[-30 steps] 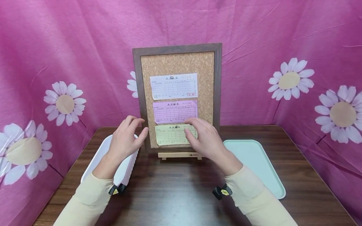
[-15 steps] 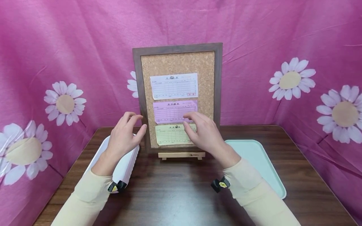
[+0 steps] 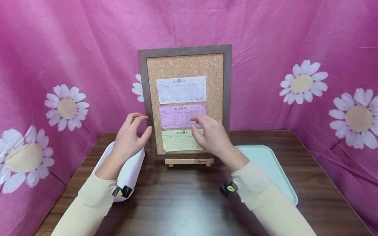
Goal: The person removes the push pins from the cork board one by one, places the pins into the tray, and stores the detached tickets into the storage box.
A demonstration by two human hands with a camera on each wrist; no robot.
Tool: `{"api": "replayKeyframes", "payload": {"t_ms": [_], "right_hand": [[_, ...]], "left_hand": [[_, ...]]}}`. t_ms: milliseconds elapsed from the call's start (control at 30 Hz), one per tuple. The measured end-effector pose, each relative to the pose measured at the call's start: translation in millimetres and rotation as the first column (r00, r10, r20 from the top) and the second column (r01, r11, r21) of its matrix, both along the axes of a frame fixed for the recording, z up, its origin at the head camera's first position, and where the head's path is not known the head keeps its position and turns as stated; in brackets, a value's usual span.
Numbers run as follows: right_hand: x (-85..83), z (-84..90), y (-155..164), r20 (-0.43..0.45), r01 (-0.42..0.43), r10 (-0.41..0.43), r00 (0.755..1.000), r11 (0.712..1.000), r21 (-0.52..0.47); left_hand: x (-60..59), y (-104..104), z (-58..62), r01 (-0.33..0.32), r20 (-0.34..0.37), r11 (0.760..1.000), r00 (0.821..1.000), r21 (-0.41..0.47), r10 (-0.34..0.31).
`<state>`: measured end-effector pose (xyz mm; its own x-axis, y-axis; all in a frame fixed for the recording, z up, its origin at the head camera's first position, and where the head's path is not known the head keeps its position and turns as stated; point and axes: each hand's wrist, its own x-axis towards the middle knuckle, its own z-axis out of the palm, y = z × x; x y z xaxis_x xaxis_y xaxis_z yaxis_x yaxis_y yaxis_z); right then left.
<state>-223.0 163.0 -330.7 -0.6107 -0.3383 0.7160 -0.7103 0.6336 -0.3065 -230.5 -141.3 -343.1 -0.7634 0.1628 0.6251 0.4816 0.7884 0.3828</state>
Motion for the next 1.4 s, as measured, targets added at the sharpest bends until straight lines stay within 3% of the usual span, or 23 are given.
{"api": "replayKeyframes", "payload": {"t_ms": [567, 900, 1400], "right_hand": [[-10.9, 5.4, -0.1, 0.086, 0.048, -0.047, 0.995, 0.999, -0.013], [-16.2, 9.1, -3.2, 0.052, 0.033, -0.033, 0.998, 0.999, -0.005], [-23.3, 16.9, -7.9, 0.065, 0.023, -0.02, 0.998, 0.999, -0.038]], "left_hand": [[-7.4, 1.7, 6.1, 0.022, -0.004, 0.999, 1.0, 0.04, -0.022], [-13.1, 0.7, 9.2, 0.025, 0.035, 0.998, 0.999, 0.055, -0.027], [-21.4, 5.1, 17.1, 0.05, -0.003, 0.997, 0.999, 0.054, -0.05]]}}
